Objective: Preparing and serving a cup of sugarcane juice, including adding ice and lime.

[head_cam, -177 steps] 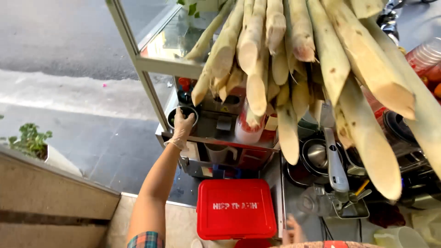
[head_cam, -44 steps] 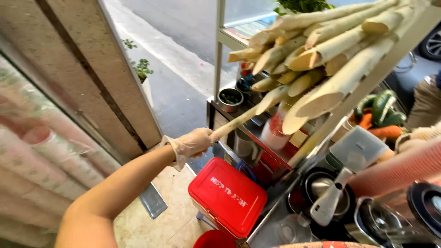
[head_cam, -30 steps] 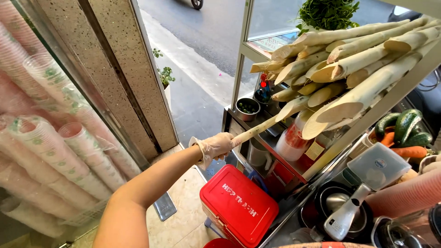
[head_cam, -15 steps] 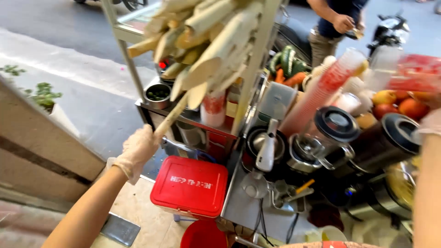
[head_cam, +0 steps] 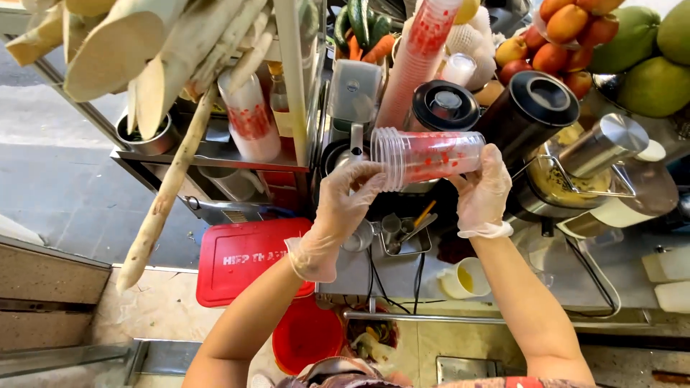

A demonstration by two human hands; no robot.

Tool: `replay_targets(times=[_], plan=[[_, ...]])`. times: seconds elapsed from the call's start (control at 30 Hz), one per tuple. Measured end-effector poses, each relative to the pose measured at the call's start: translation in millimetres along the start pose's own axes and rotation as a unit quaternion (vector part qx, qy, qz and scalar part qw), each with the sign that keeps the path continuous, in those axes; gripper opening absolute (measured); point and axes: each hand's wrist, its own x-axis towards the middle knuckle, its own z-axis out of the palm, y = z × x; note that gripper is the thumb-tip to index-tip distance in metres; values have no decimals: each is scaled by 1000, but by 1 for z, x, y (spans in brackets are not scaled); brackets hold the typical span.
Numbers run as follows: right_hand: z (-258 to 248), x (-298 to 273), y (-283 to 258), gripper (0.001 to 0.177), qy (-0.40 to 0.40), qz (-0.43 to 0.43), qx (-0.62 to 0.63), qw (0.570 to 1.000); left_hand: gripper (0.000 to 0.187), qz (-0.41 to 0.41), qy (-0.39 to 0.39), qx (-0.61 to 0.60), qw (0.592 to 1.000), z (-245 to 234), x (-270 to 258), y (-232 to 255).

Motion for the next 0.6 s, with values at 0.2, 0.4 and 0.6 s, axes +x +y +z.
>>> replay_targets(times=[0.2,0.4,0.6], plan=[[7,-5,-9,30,-32,-63,-18,997,9,29,64,65,995,11,14,-9],[-6,68,-50,27,3,-113,-31,993,8,68,155,52,984,-45,8,-14],[2,247,-84,35,53,-324,-149,933,24,-162,243,-111,950,-121,-89,-53]])
